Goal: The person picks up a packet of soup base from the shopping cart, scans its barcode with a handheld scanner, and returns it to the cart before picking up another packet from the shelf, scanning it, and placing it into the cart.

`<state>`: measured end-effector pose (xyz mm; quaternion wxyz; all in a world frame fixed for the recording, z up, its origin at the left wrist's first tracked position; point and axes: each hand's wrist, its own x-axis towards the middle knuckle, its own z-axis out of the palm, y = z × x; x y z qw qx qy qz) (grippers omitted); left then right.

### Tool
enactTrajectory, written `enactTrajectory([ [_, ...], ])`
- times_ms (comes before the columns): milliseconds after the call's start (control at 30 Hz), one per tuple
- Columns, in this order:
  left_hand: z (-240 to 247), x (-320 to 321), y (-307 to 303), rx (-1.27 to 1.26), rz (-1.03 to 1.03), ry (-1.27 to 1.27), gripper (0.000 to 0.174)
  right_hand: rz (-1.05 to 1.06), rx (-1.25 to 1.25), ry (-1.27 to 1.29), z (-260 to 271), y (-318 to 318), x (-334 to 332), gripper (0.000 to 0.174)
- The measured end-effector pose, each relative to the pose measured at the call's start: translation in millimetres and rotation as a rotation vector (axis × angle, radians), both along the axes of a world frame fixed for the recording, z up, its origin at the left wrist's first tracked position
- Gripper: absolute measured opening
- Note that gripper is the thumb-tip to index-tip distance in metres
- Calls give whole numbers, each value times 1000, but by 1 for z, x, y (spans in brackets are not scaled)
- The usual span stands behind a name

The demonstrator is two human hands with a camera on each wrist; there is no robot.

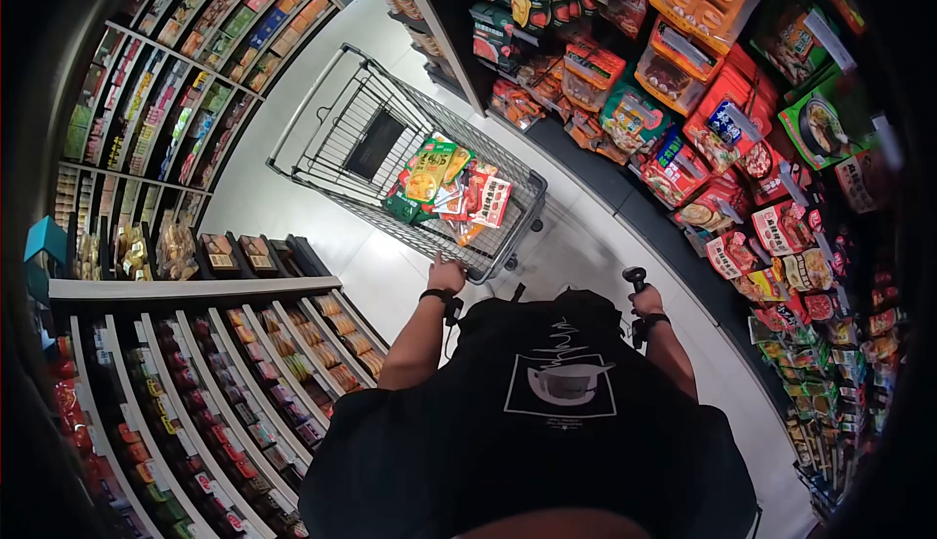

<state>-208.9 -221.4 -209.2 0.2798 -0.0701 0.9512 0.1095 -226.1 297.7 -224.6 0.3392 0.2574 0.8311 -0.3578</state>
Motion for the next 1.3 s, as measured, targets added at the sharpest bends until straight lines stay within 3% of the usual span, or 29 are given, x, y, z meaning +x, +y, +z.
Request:
enactTrajectory([
  [133, -17, 11, 37, -38, 54, 77, 34, -46, 8, -8, -8, 22, 5, 24],
  [200, -29, 17, 40, -17, -129, 109, 35, -77, -8, -31, -12, 33, 18, 25],
  [467, -14, 9, 51, 30, -258, -52, 37, -151, 30, -182, -56, 87, 96, 26],
  [567, 4, 9, 63, 116, -181, -39, 35, -204, 47, -178, -35, 76, 109, 25],
  [767, 18, 13, 73, 183, -260, -99, 33, -311, -39, -160, -24, 34, 122, 23],
  [867, 28, 16, 67, 288, -413, -128, 43, -327, -46, -141, -3, -1, 122, 22],
  [1000, 57, 10, 52, 489, -460, -222, 51, -323, -88, -152, 19, -42, 129, 22],
  [1167, 83, -18, 10, 542, -259, -99, 48, -393, -115, -173, 26, -71, 146, 21],
  [1300, 36, -60, -34, 592, -184, -23, 46, -383, -88, -151, 31, -89, 172, 23],
])
